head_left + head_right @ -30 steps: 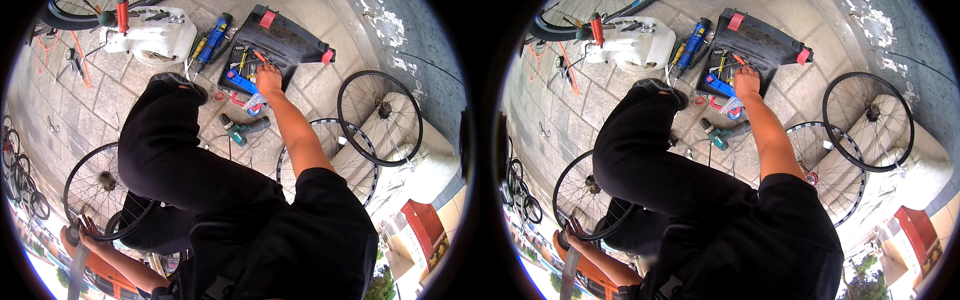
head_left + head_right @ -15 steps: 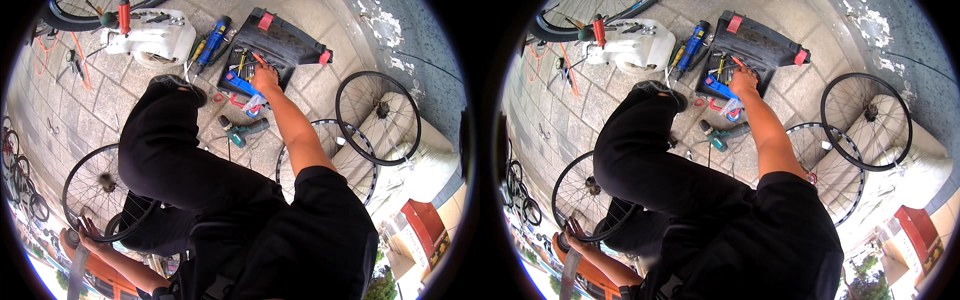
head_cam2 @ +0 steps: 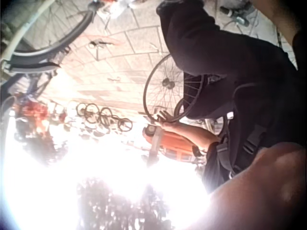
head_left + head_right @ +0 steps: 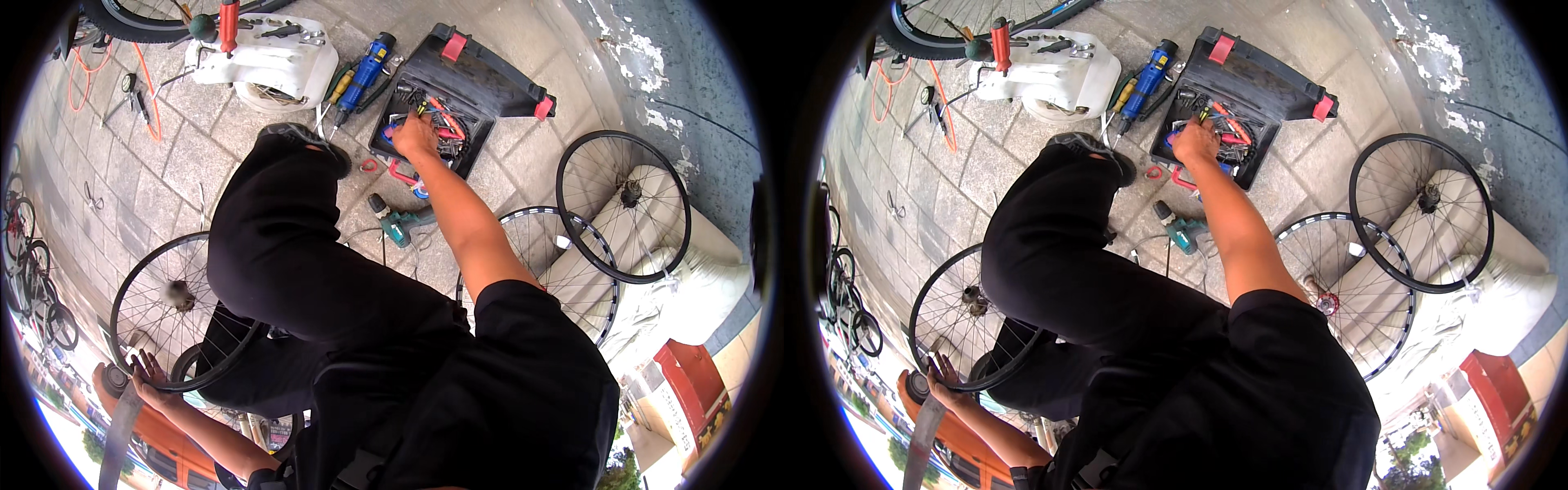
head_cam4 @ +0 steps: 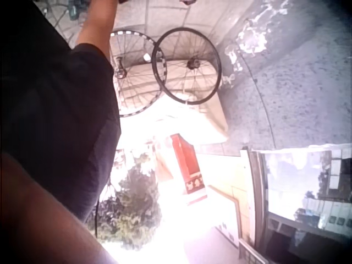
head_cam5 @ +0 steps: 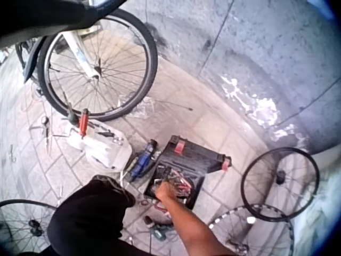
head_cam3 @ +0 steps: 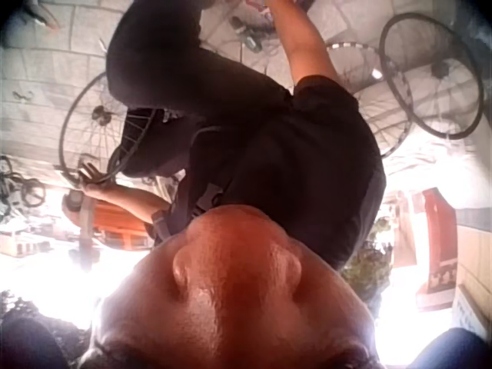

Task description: The person sits on the sidewalk and works on a bicycle wheel, using a cordless drill to tighten or adjust components on the rim. They also open a toolbox and select tools while handling the wheel.

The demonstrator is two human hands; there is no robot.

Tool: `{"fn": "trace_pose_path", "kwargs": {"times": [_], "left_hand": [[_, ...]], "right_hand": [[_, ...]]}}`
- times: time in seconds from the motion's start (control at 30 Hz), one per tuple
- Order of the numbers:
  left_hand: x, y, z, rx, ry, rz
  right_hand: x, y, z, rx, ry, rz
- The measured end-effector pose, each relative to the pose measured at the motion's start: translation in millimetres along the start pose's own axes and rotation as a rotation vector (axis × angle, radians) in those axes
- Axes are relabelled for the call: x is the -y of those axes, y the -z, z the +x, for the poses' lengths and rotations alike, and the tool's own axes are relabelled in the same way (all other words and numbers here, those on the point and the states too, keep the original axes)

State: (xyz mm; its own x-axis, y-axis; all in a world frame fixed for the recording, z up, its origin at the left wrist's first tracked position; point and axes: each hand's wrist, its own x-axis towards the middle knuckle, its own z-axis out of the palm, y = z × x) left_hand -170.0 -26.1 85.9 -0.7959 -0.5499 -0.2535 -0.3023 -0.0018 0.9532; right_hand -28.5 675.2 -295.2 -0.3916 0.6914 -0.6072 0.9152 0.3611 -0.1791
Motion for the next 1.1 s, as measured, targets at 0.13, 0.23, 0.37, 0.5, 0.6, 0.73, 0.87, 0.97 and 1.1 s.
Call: {"fn": "trace_pose_path", "kwargs": {"times": [0.13,0.23,0.37,0.5,0.6,0.73,0.87,0.97,1.1], "left_hand": [[8,41,22,0.142,-0.042,-0.033],[13,45,24,0.220,-0.090,0.025],[18,72,38,0.520,-0.252,0.115],[16,66,34,0.481,-0.223,0.121],[7,37,26,0.107,-0.008,-0.016],[8,52,24,0.124,0.000,-0.089],[10,52,28,0.028,0.032,-0.097],[13,63,30,0.140,0.020,-0.084],[14,67,32,0.105,0.035,-0.073]], "right_hand": [[-32,-1,-7,-0.052,0.016,0.073],[-22,14,-8,-0.058,0.028,-0.058],[-9,22,22,-0.055,0.163,-0.152],[6,34,30,-0.024,0.333,-0.228],[-4,40,50,0.063,0.331,-0.271],[-26,46,45,0.102,0.451,-0.399],[-40,31,30,0.049,0.492,-0.469],[-29,32,31,0.076,0.462,-0.482],[-8,49,28,0.074,0.480,-0.493]]}}
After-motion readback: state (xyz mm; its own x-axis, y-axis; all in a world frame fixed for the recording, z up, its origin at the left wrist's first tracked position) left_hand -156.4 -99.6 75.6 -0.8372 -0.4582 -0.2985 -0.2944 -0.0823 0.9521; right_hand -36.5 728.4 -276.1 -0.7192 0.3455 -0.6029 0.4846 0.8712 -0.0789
